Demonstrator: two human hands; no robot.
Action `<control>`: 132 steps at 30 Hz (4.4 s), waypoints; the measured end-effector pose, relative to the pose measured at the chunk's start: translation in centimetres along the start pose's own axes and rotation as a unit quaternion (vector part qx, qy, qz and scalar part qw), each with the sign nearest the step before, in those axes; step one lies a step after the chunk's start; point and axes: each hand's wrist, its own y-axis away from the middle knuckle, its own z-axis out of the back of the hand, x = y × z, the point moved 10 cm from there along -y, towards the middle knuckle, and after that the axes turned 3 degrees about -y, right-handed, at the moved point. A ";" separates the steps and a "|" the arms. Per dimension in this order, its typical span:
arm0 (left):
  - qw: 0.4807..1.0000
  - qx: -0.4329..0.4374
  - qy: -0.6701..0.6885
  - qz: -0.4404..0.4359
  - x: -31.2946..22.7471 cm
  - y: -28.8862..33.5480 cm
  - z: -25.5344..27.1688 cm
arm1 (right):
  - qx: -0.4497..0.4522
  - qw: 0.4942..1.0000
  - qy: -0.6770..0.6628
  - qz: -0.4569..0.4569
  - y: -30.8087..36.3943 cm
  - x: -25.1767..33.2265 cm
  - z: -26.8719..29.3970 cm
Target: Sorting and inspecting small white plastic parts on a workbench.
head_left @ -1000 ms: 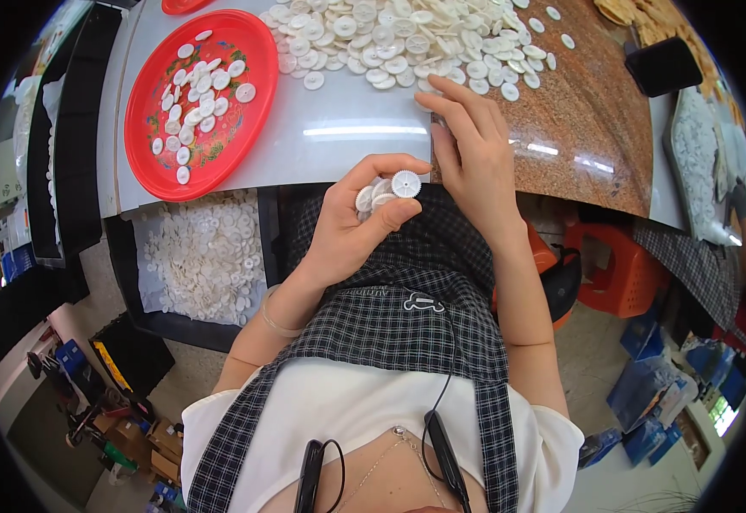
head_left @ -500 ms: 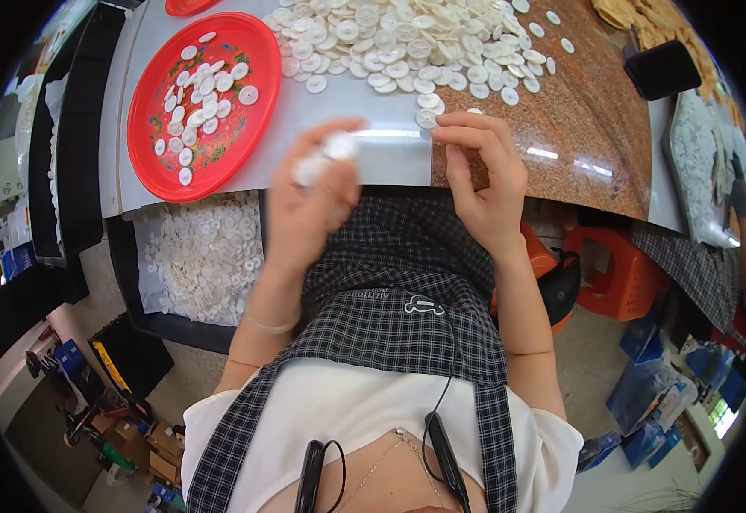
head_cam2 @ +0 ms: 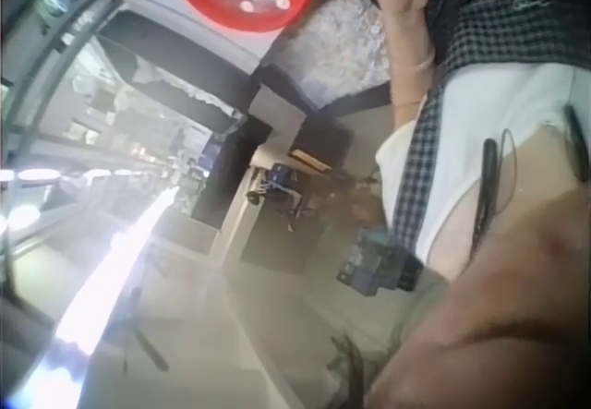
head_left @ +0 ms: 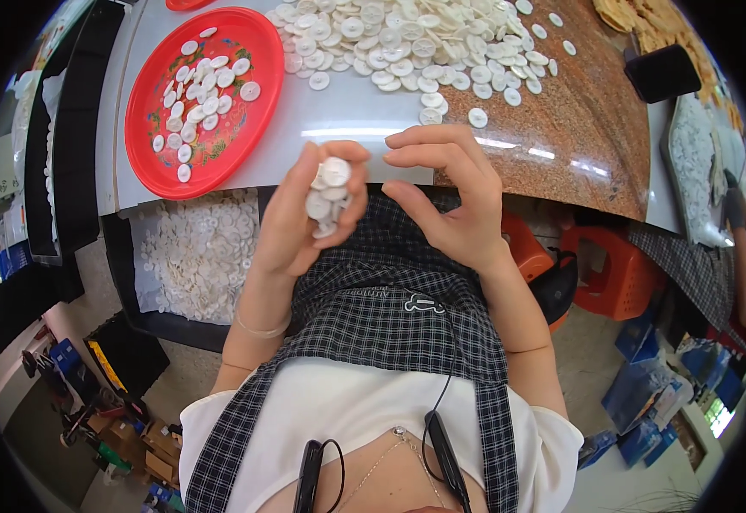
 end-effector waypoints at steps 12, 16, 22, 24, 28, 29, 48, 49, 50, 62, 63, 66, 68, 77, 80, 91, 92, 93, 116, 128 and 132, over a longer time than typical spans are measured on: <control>0.991 0.118 -0.004 0.067 2.3 0.3 -2.7 | -0.008 0.997 -0.041 -0.070 1.6 -1.7 0.8; 0.991 0.106 -0.052 0.054 2.4 0.5 -2.6 | 0.000 0.979 -0.132 -0.158 3.1 -3.0 0.5; 0.983 0.062 -0.173 0.030 1.9 0.7 -2.6 | -0.040 0.967 -0.197 -0.159 3.8 -2.8 -0.1; 0.985 0.047 -0.162 0.027 1.8 0.7 -2.4 | -0.045 0.965 -0.201 -0.164 3.9 -3.0 -0.1; 0.984 0.058 -0.169 0.007 1.8 0.6 -2.6 | -0.040 0.964 -0.198 -0.173 4.0 -3.2 -0.2; 0.984 0.056 -0.170 0.004 1.7 0.6 -2.6 | -0.040 0.963 -0.200 -0.176 4.0 -3.2 -0.2; 0.740 -0.139 -0.652 0.083 -7.7 10.6 12.5 | -0.100 0.981 0.141 -0.094 1.4 -4.6 4.0; 0.659 -0.147 -0.726 0.130 -7.2 11.4 14.3 | -0.087 0.978 0.164 -0.099 1.2 -4.7 3.7; 0.553 -0.103 -0.824 0.073 -7.3 11.2 13.6 | -0.089 0.977 0.165 -0.099 1.0 -4.8 3.6; 0.896 0.061 -0.437 -0.044 -0.9 2.7 -1.4 | -0.082 0.976 0.148 -0.135 0.2 -4.7 2.1; 0.912 -0.005 -0.401 -0.087 -1.3 1.7 -1.2 | -0.066 0.978 0.071 -0.185 0.5 -5.4 1.7; 0.915 -0.048 -0.369 -0.156 -1.9 -0.6 -2.2 | -0.058 0.961 -0.119 -0.241 1.0 -6.1 0.6; 0.894 -0.032 -0.402 -0.192 -2.2 -1.1 -2.7 | -0.051 0.927 -0.270 -0.256 1.1 -5.9 -0.4; 0.899 -0.048 -0.384 -0.207 -2.0 -0.4 -2.2 | -0.042 0.978 -0.027 -0.201 0.0 -5.6 2.6; 0.893 -0.045 -0.396 -0.210 -2.0 -0.1 -2.3 | -0.083 0.949 0.279 -0.118 -1.1 -5.2 6.5; 0.897 -0.027 -0.385 -0.218 -1.5 0.3 -3.0 | -0.029 0.954 0.288 -0.079 0.1 -5.3 4.0; 0.898 -0.032 -0.383 -0.215 -1.5 0.3 -2.9 | -0.024 0.961 0.253 -0.108 0.3 -5.3 3.7; 0.898 -0.031 -0.383 -0.215 -1.5 0.3 -3.0 | -0.024 0.961 0.254 -0.108 0.4 -5.2 3.6; 0.888 0.003 -0.406 -0.216 -1.3 0.0 -4.1 | -0.029 0.980 0.196 -0.004 4.7 -2.1 2.8; 0.943 0.006 -0.319 -0.095 1.7 -0.7 -3.3 | -0.115 0.955 -0.139 -0.236 3.9 -3.8 2.0; 0.944 0.005 -0.297 -0.146 1.1 -0.6 -3.1 | -0.114 0.971 -0.066 -0.198 3.4 -3.3 2.2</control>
